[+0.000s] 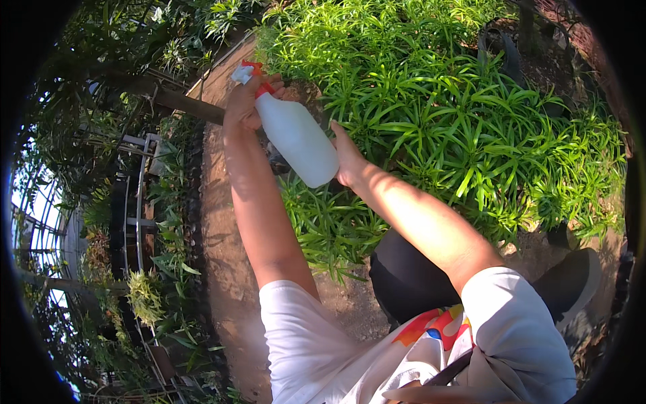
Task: The person uses a white spray bottle with a red nozzle to mist water onto various potted plants in a nursery. They move between different plant groupings, spraying leaves and soil surfaces while kneeling on the ground.
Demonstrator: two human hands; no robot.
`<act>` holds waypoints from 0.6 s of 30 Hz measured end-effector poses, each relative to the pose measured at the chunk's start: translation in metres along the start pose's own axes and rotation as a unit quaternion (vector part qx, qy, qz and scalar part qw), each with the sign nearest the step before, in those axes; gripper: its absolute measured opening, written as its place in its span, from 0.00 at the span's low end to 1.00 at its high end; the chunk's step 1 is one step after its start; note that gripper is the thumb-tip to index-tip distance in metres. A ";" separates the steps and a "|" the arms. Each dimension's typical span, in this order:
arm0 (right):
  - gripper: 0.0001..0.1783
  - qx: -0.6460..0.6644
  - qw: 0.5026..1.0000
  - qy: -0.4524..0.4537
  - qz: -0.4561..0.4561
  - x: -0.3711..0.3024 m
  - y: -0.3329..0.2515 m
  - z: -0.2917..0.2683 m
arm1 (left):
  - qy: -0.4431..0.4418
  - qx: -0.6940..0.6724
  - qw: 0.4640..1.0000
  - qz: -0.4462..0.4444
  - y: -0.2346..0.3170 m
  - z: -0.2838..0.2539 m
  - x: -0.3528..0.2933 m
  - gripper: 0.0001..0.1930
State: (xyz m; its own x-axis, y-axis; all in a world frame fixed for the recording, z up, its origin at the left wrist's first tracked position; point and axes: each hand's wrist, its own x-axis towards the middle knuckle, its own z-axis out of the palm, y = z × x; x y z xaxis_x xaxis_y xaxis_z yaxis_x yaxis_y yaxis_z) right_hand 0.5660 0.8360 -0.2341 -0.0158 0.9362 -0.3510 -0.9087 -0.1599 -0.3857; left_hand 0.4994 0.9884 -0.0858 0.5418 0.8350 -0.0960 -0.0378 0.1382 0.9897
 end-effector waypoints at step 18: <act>0.21 0.233 0.970 0.015 -0.067 0.003 0.002 -0.005 | 0.100 0.095 0.990 0.020 -0.055 0.050 0.084 0.13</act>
State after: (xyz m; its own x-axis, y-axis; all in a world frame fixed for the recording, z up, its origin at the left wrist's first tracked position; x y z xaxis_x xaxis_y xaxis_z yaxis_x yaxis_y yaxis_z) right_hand 0.5660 0.8368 -0.2406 0.1215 0.9281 -0.3518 -0.9918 0.1281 -0.0048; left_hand 0.5886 1.0240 -0.1428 0.3658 0.9289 -0.0567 0.1138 0.0159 0.9934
